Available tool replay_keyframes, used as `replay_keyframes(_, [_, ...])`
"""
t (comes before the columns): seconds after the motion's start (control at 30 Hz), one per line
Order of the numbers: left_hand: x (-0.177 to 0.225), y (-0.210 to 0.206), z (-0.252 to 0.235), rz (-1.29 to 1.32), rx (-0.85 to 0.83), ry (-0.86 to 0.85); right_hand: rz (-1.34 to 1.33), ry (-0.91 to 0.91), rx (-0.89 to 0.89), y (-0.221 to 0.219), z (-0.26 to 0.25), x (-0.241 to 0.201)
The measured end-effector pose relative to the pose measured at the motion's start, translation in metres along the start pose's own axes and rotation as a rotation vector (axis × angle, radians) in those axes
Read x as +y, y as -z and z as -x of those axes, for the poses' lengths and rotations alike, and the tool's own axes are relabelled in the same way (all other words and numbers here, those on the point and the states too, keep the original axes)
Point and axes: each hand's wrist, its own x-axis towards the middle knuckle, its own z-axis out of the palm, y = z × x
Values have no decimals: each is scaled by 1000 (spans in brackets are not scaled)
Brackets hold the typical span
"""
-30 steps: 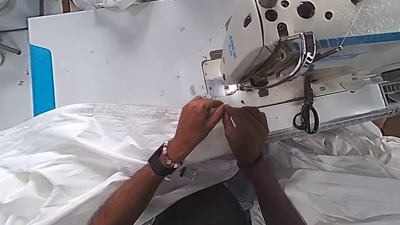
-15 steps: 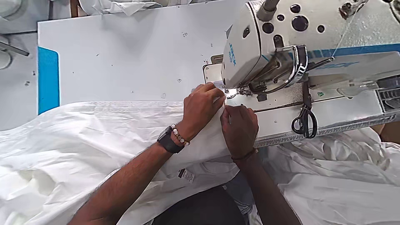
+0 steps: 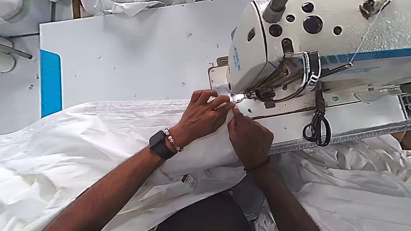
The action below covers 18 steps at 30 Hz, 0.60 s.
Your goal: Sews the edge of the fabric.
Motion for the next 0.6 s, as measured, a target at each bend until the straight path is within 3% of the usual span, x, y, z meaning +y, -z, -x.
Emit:
replay_keyframes(0.17, [-7,-2,-9,-4,18,-8,5,9,-9,-5,-12,3])
replay_keyframes(0.27, [-7,-1,-7,9,28,-24,-67,-2,-167,17,-14,10])
replay_keyframes(0.33, [-7,0,-7,14,18,-37,-190,-65,-245,48,-21,39])
replay_keyframes(0.43, [-5,1,-7,-20,14,-24,-100,-272,-64,91,-41,115])
replay_keyframes(0.5, [-4,1,-8,-38,17,-10,47,-412,36,96,-54,166])
replay_keyframes(0.6, [-6,-1,-11,-78,27,6,217,-402,69,78,-57,203])
